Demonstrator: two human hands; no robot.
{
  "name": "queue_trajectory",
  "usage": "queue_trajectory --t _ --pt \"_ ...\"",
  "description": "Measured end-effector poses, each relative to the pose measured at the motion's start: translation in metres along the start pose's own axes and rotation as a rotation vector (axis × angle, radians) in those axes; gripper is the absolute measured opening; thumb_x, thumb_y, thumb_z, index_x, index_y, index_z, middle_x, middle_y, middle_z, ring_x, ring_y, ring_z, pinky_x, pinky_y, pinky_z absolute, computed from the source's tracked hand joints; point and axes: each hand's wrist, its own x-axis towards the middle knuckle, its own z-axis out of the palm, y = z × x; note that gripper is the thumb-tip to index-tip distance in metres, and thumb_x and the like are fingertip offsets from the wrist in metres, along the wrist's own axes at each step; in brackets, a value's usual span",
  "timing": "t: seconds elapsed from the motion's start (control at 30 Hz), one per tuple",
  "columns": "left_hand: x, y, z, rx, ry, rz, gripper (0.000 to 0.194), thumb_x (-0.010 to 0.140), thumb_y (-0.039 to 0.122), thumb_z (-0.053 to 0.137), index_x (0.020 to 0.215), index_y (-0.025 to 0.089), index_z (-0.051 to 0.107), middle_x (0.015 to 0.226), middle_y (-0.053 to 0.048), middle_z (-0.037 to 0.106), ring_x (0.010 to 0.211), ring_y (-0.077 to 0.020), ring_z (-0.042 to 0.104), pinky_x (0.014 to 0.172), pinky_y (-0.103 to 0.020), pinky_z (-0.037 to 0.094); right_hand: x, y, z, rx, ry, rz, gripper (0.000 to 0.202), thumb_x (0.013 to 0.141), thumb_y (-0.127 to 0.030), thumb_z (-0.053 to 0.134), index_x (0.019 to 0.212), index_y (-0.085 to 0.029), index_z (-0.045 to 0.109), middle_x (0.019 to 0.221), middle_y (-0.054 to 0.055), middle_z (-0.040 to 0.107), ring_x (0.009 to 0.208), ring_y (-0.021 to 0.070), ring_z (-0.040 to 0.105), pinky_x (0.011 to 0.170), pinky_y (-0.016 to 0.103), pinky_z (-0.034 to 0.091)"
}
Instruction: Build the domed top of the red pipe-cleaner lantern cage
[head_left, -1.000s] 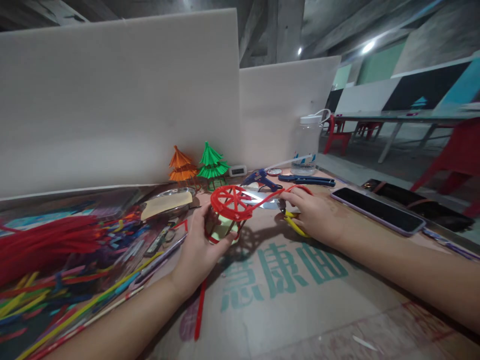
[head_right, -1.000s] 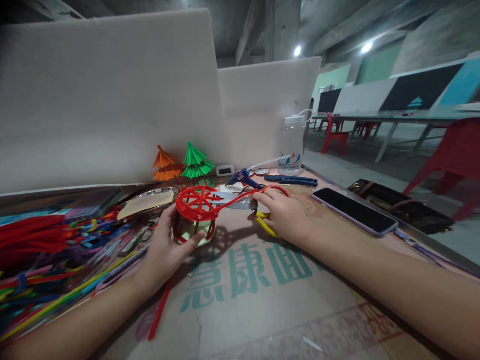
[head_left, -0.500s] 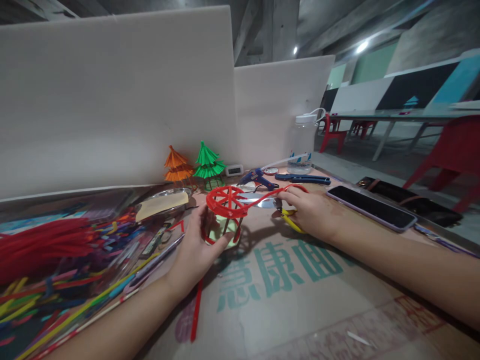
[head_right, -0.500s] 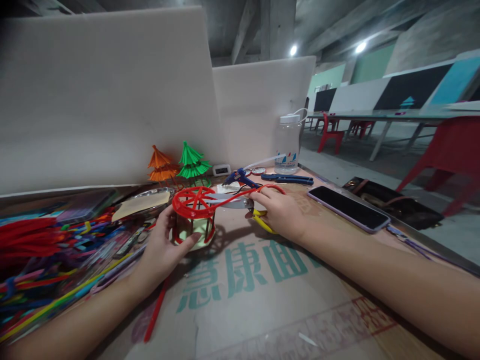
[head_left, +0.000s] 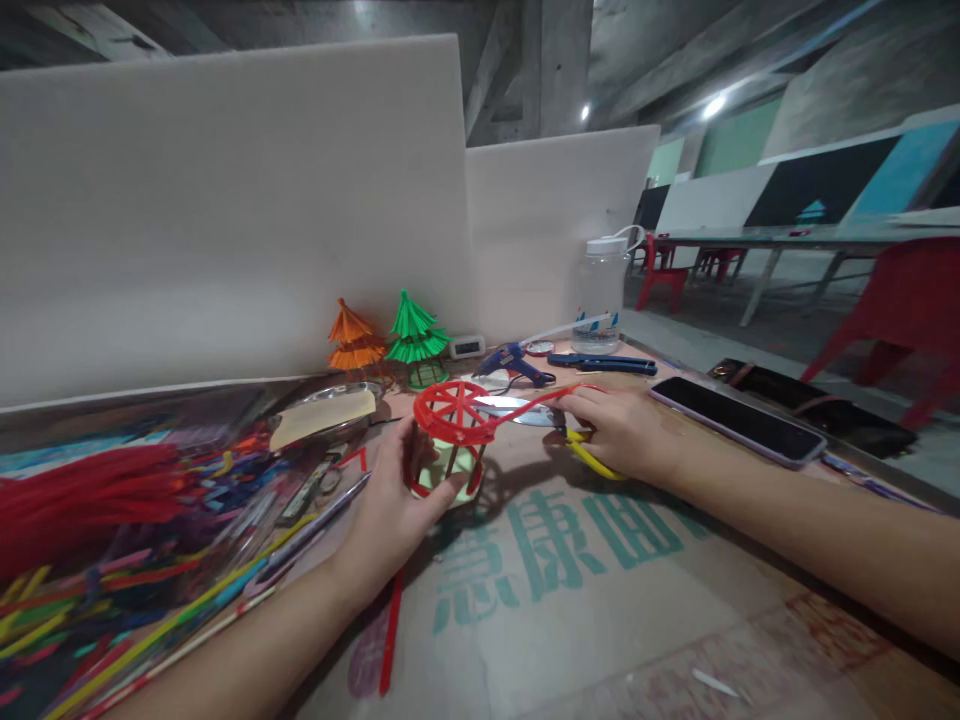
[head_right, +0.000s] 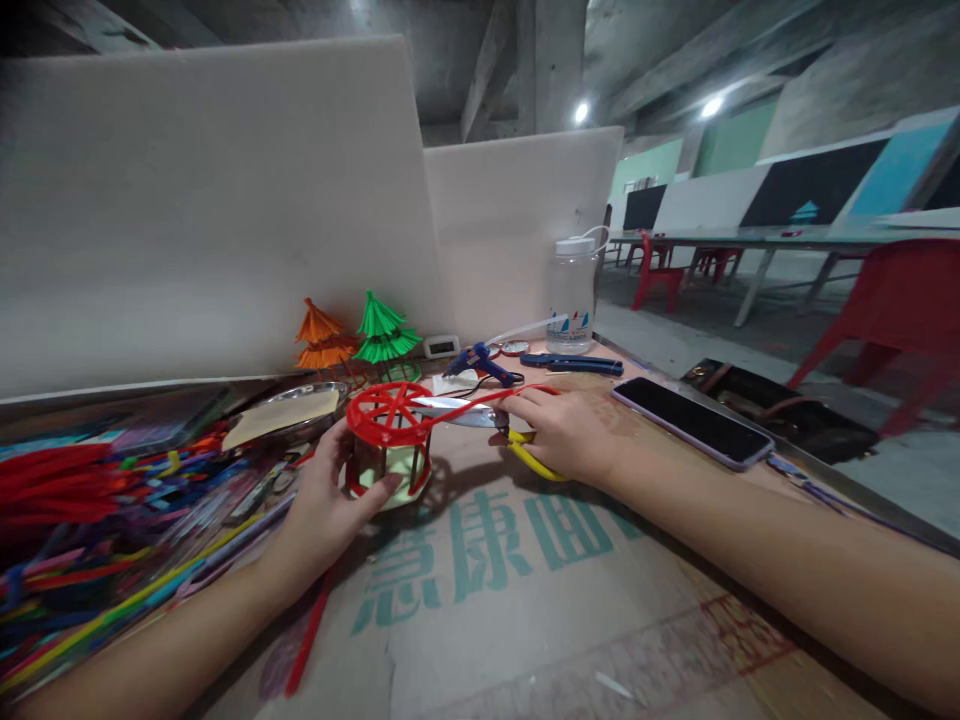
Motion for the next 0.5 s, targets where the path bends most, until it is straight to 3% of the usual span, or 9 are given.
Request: queue_trajectory --t 0.1,0.2,0.3,0.4,0.5 --pt "0.000 0.000 0.000 -0.015 -0.010 0.004 0.067 0.080 0.036 0.076 0.139 0.021 0.047 0.133 -0.012 0.061 0.120 -0.0274 0.061 0.106 -0.045 0.048 0.001 0.001 -0.004 0.000 0.001 -0.039 0.036 0.093 -0.047 0.065 0.113 -0.018 0.074 0.101 0.010 0.079 0.086 0.0222 0.072 0.073 0.030 0.052" --pt "0.000 -0.001 0.000 -0.027 -0.035 -0.005 0.069 0.080 0.036 0.077 0.140 0.021 0.045 0.137 -0.013 0.060 0.125 -0.0290 0.059 0.110 -0.046 0.046 0.004 -0.003 -0.010 0.003 -0.084 -0.035 0.030 0.094 -0.044 0.062 0.106 -0.021 0.075 0.093 0.009 0.079 0.081 0.0211 0.071 0.070 0.029 0.050" --pt "0.000 -0.002 0.000 -0.047 -0.059 -0.022 0.069 0.082 0.037 0.075 0.141 0.020 0.043 0.140 -0.014 0.058 0.128 -0.0295 0.058 0.111 -0.047 0.044 0.005 -0.007 -0.010 -0.012 -0.189 0.155 0.026 0.090 -0.048 0.067 0.093 -0.023 0.075 0.081 0.006 0.076 0.073 0.0216 0.069 0.064 0.030 0.048" --pt "0.001 -0.005 0.001 -0.082 -0.081 -0.027 0.066 0.086 0.035 0.070 0.143 0.019 0.040 0.140 -0.015 0.057 0.126 -0.0288 0.060 0.111 -0.047 0.045 0.003 -0.004 0.004 0.031 -0.203 0.397 0.034 0.085 -0.048 0.072 0.111 -0.027 0.074 0.085 0.005 0.076 0.076 0.0241 0.070 0.063 0.032 0.051" --pt "0.001 -0.007 0.001 -0.095 -0.120 -0.008 0.064 0.087 0.033 0.068 0.143 0.018 0.039 0.142 -0.016 0.057 0.126 -0.0288 0.060 0.112 -0.047 0.045 -0.002 0.007 0.022 0.159 -0.164 0.460 0.052 0.088 -0.045 0.068 0.136 -0.028 0.061 0.117 0.007 0.074 0.099 0.0293 0.071 0.079 0.039 0.057"
